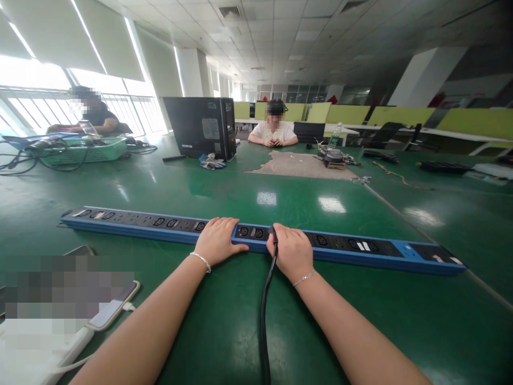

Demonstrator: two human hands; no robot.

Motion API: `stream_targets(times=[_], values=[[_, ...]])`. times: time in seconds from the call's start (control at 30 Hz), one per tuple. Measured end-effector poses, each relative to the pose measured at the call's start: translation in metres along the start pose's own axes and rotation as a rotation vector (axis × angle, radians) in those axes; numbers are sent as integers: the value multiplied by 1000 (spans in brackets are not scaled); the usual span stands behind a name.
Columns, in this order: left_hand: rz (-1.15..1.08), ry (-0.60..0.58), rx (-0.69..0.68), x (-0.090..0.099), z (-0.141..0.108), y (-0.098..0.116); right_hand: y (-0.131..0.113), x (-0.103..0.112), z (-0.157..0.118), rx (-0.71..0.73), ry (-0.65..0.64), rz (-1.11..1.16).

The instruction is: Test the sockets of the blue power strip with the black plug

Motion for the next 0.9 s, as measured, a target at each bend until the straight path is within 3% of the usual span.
stream_targets(times=[0.3, 0.77, 0.9], values=[[-31, 52, -5, 1, -1, 0, -4, 0, -9, -1, 24, -36], [-61, 36, 12, 1, 0, 1, 16, -10, -13, -194, 29, -39], [-56, 34, 36, 3, 1, 1, 15, -13, -12, -181, 29, -24]])
Point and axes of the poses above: each hand's wrist, its own z-axis towards the middle knuckle, its own x-axis out of the back of the hand, y = z × x, the point moved 9 cm from there along z, towards the middle knuckle, and after that the axes turned 15 degrees about y, right-handed, at the moved point
